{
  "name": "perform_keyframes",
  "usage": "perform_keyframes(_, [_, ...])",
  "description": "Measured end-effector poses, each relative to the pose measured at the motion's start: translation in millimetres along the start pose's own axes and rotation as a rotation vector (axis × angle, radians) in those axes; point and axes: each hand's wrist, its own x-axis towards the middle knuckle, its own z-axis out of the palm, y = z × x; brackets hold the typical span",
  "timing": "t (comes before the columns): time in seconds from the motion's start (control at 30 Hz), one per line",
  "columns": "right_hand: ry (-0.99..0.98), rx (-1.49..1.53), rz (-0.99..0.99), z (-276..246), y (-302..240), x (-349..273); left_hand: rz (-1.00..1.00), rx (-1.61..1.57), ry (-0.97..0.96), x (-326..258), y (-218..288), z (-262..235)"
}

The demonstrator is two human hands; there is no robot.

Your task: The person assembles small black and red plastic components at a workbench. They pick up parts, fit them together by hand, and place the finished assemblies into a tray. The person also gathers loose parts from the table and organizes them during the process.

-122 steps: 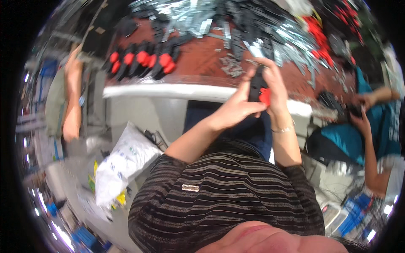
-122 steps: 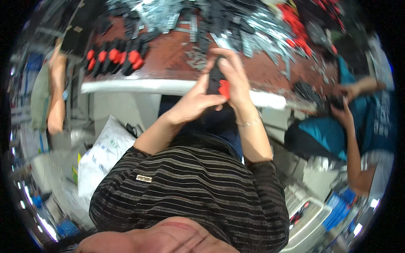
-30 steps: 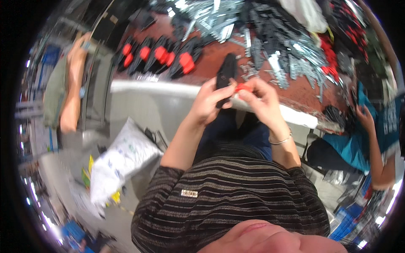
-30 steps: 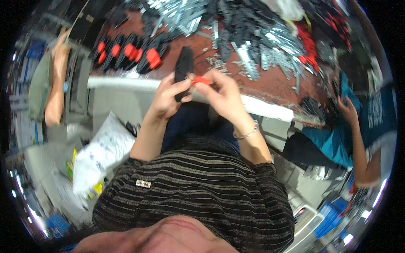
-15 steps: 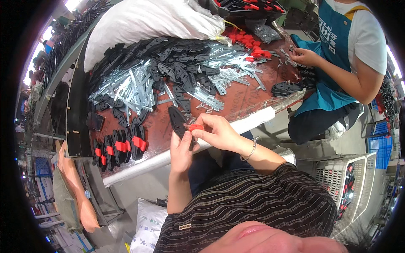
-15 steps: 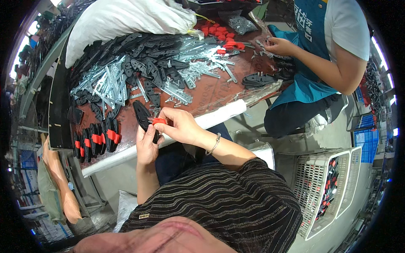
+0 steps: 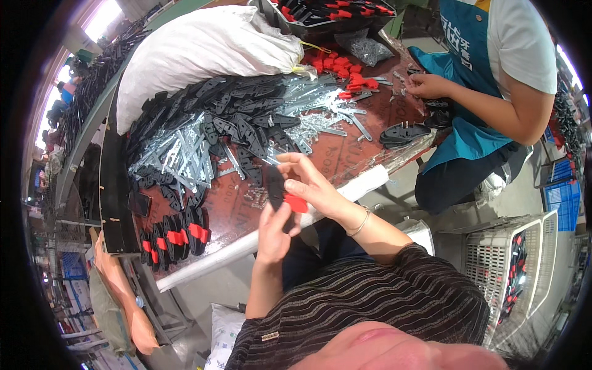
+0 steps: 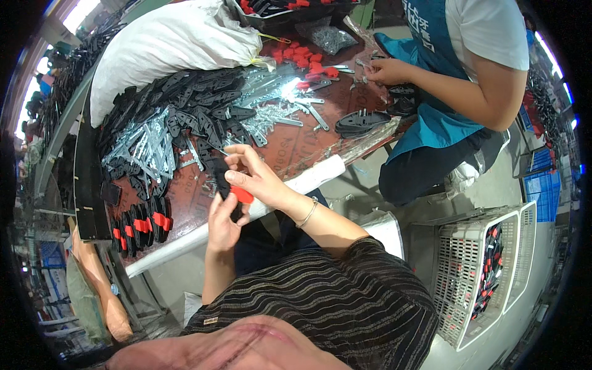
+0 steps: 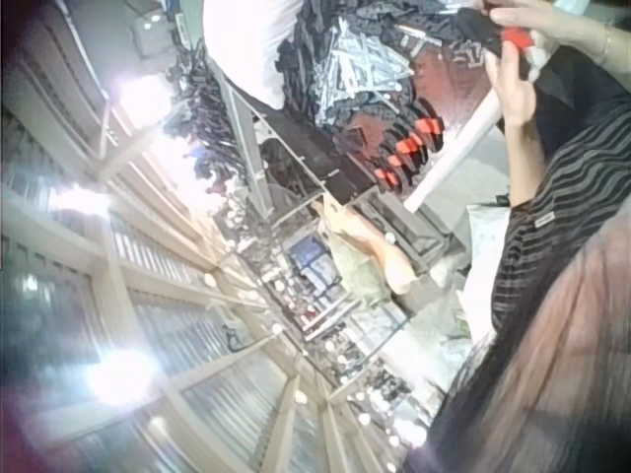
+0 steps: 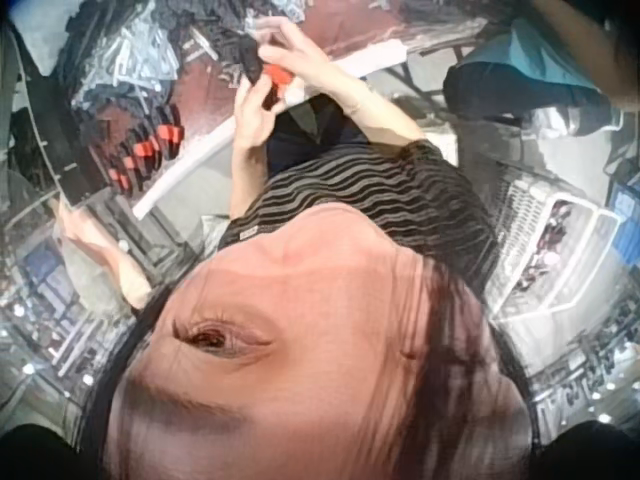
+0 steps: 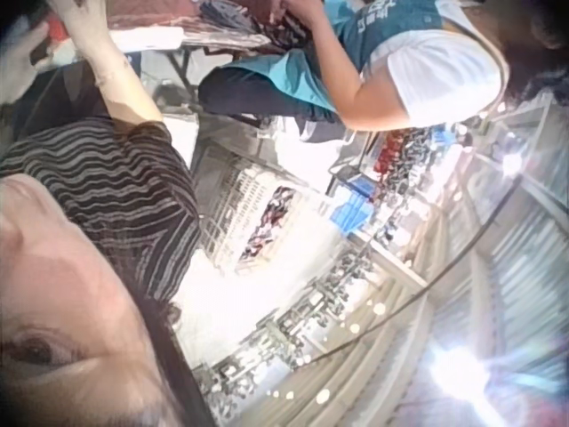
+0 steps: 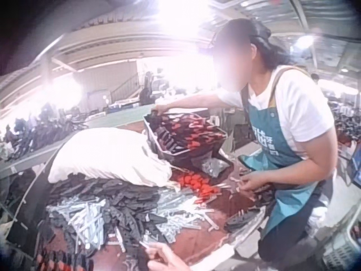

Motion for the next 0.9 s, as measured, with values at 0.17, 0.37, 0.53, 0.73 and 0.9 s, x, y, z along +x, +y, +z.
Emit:
perform_keyframes(0.17, [0.006,0.233,0.086,8.8,2.3,-0.7,-0.038,0.012,-0.064,-3.1,-13.8,6.8])
perform_keyframes(0.37, [0.065,0.099,-0.001,21.7,-1.6,-10.1,-0.020,0.030,0.013,-12.9,-9.8,12.8])
perform_keyframes(0.53, [0.019,0.201,0.005,26.4,-3.4,-11.4,0.024,0.043,0.037,-16.9,-8.8,16.0])
perform_keyframes(0.73, [0.008,0.130,0.028,36.1,3.2,-12.9,-0.024,0.079,0.009,-28.4,-5.5,5.7])
perform_keyframes(0.9, [-0.003,0.194,0.045,49.0,0.1,-11.8,0.056,0.085,-0.021,-37.4,-1.7,-1.4])
